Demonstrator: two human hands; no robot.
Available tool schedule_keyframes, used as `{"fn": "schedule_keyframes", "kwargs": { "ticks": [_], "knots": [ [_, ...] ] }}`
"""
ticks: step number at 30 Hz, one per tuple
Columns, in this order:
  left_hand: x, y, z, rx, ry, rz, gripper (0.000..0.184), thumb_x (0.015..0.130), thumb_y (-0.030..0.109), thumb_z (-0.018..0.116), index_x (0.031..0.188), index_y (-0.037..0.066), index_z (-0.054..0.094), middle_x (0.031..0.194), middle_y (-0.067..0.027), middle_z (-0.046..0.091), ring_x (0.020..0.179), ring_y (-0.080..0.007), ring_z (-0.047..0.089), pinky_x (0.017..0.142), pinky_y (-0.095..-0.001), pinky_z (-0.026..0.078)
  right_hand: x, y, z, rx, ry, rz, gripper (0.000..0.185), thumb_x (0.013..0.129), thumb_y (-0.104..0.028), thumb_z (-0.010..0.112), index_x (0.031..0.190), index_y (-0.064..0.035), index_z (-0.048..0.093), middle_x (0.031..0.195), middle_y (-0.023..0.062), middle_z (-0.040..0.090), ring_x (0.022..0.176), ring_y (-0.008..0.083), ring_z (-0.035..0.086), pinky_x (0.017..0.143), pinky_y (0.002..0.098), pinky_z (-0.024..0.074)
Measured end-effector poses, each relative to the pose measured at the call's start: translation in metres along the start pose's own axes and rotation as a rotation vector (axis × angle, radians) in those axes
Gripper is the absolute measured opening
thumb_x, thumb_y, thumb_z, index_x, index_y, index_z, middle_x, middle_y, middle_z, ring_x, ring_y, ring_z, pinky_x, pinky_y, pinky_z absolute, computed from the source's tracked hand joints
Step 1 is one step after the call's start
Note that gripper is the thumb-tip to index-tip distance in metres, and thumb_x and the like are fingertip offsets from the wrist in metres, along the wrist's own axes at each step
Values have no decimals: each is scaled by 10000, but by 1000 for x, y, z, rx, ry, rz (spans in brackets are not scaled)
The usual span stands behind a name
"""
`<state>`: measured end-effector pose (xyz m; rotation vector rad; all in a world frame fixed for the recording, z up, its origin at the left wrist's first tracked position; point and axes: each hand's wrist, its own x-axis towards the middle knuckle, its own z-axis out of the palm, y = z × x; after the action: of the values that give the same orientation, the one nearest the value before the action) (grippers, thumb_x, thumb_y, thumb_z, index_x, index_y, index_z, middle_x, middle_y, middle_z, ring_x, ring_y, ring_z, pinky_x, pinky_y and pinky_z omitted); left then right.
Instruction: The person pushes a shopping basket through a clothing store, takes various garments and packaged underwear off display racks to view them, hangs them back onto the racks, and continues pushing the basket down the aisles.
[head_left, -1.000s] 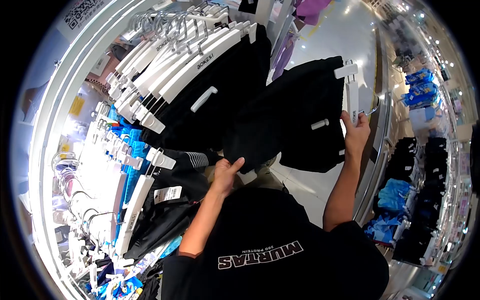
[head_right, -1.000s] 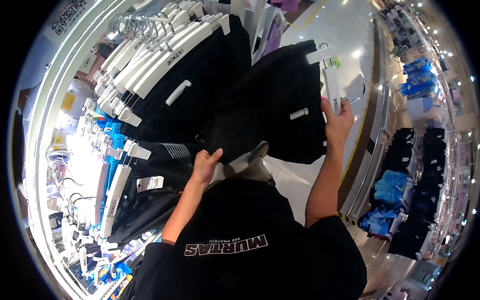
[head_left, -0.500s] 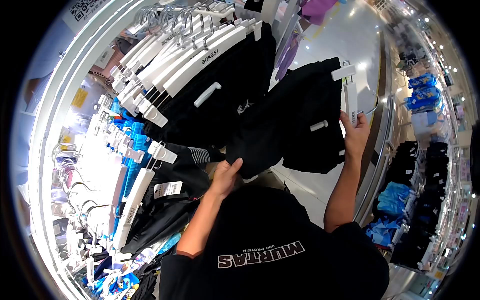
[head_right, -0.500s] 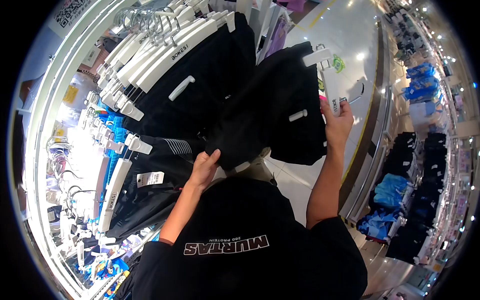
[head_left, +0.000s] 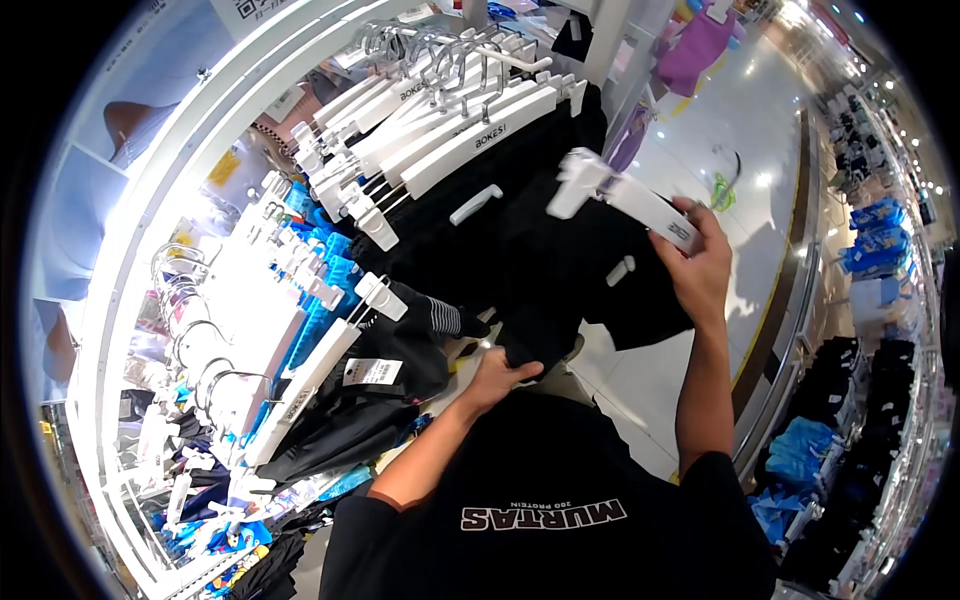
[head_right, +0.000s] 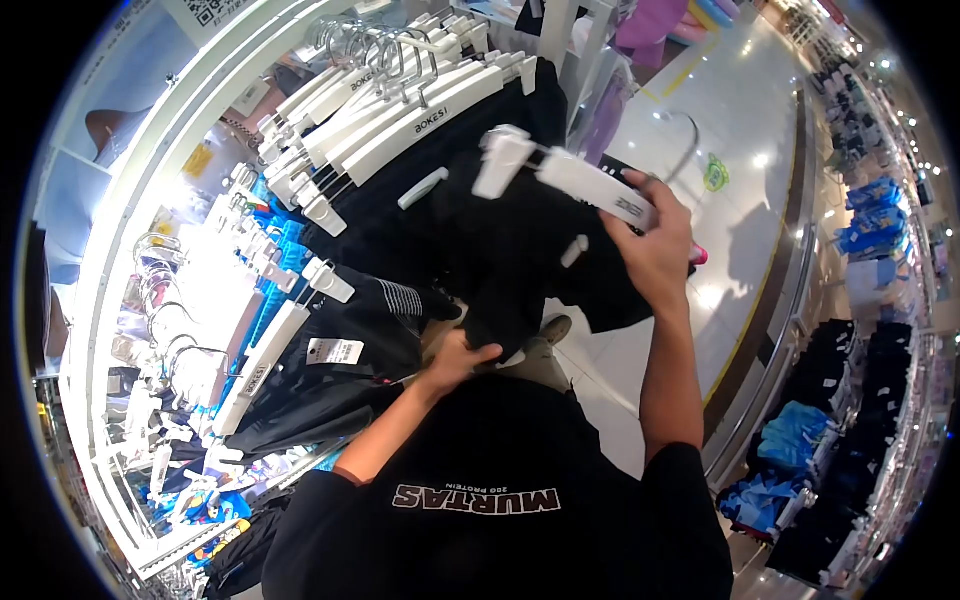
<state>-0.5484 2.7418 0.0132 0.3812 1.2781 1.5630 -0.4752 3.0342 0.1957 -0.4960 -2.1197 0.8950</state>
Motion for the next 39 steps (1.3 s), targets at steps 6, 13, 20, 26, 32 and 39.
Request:
{"fn": "schedule_keyframes", "kwargs": {
  "ticks": [6, 13, 20, 26, 32, 39],
  "knots": [
    [-15, 14, 17, 134, 129, 40, 358, 949, 235, 729, 1146, -61, 691, 1090, -64, 716, 987, -139, 646, 887, -296, 504, 54, -56, 43, -237, -88, -485, 459, 733, -201, 802, 1165, -98, 688, 1053, 66, 696, 956, 281, 612, 922, 397, 396],
    [-6, -35, -15, 267, 297, 65, 362, 905, 333, 781, 840, -15, 707, 739, 27, 611, 669, -74, 518, 584, -283, 424, 85, -81, 87, -187, -160, -670, 430, 752, -220, 785, 1148, -91, 682, 980, 74, 667, 967, 278, 614, 939, 417, 387],
    [9, -73, -34, 319, 418, 37, 422, 846, 359, 840, 717, 28, 613, 658, 36, 513, 590, -84, 458, 521, -288, 372, 81, -61, 122, -97, -258, -631, 493, 733, -183, 787, 1205, -114, 662, 1011, 81, 634, 982, 284, 595, 1002, 435, 389],
    [2, -42, -25, 381, 497, -155, 499, 853, 392, 828, 673, 57, 504, 625, 30, 477, 573, -85, 439, 508, -301, 359, 77, -58, 125, -108, -259, -648, 474, 756, -133, 774, 1215, -109, 658, 1113, 111, 615, 1101, 317, 577, 1086, 471, 391],
    [10, -61, -33, 409, 641, -122, 450, 876, 348, 798, 738, 0, 548, 667, -39, 568, 619, -129, 521, 565, -335, 422, 56, -38, 105, -53, -148, -535, 494, 818, -124, 775, 1288, -81, 631, 1397, 141, 548, 1335, 357, 499, 1137, 455, 396],
    [16, -111, -57, 316, 641, -13, 417, 922, 239, 720, 1158, -83, 601, 1130, -209, 684, 1084, -214, 644, 898, -314, 494, 19, 94, 43, -286, -95, -168, 520, 817, -204, 763, 1279, -33, 597, 1314, 200, 586, 1284, 380, 521, 1102, 442, 409]
  ]
}}
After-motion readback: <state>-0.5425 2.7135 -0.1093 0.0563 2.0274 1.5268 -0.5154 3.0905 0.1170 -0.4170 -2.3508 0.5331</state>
